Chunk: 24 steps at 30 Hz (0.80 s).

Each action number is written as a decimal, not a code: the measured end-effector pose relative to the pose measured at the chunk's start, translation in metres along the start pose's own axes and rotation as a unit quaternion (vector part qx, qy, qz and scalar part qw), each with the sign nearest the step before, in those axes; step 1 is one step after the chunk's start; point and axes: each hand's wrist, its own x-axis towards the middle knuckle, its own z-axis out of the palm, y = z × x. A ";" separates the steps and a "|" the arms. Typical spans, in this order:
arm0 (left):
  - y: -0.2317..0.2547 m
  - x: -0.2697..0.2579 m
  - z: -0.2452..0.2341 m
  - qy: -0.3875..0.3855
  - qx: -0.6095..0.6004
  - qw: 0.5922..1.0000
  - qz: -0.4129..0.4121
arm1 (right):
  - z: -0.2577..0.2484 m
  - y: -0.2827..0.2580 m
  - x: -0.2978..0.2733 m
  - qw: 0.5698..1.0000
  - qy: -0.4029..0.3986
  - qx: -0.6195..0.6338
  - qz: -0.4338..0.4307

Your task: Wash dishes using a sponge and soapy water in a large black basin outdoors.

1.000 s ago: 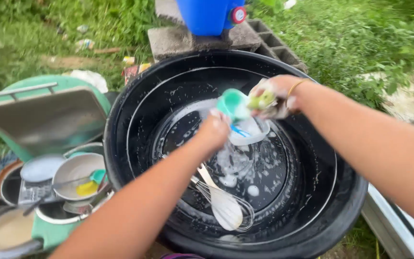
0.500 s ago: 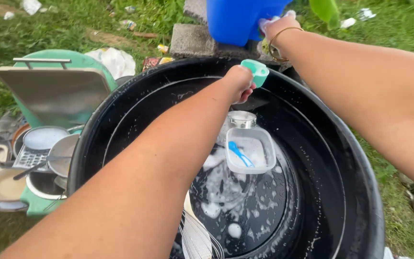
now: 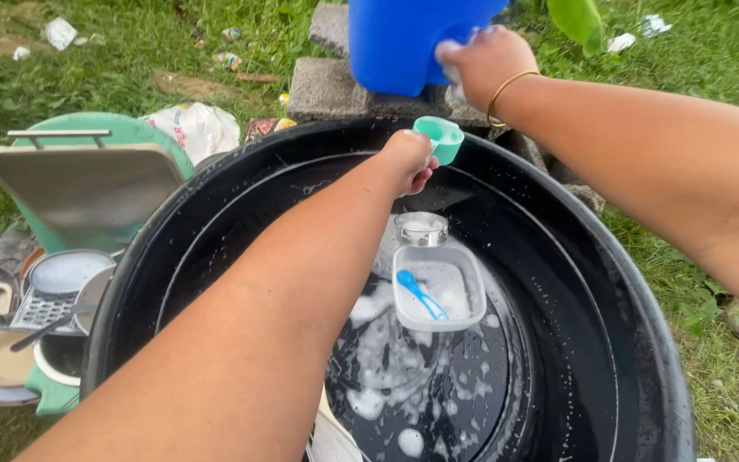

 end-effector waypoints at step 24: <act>-0.046 0.016 -0.049 0.081 -0.006 0.995 -0.052 | 0.113 -0.035 -0.020 0.092 -0.079 0.914 0.388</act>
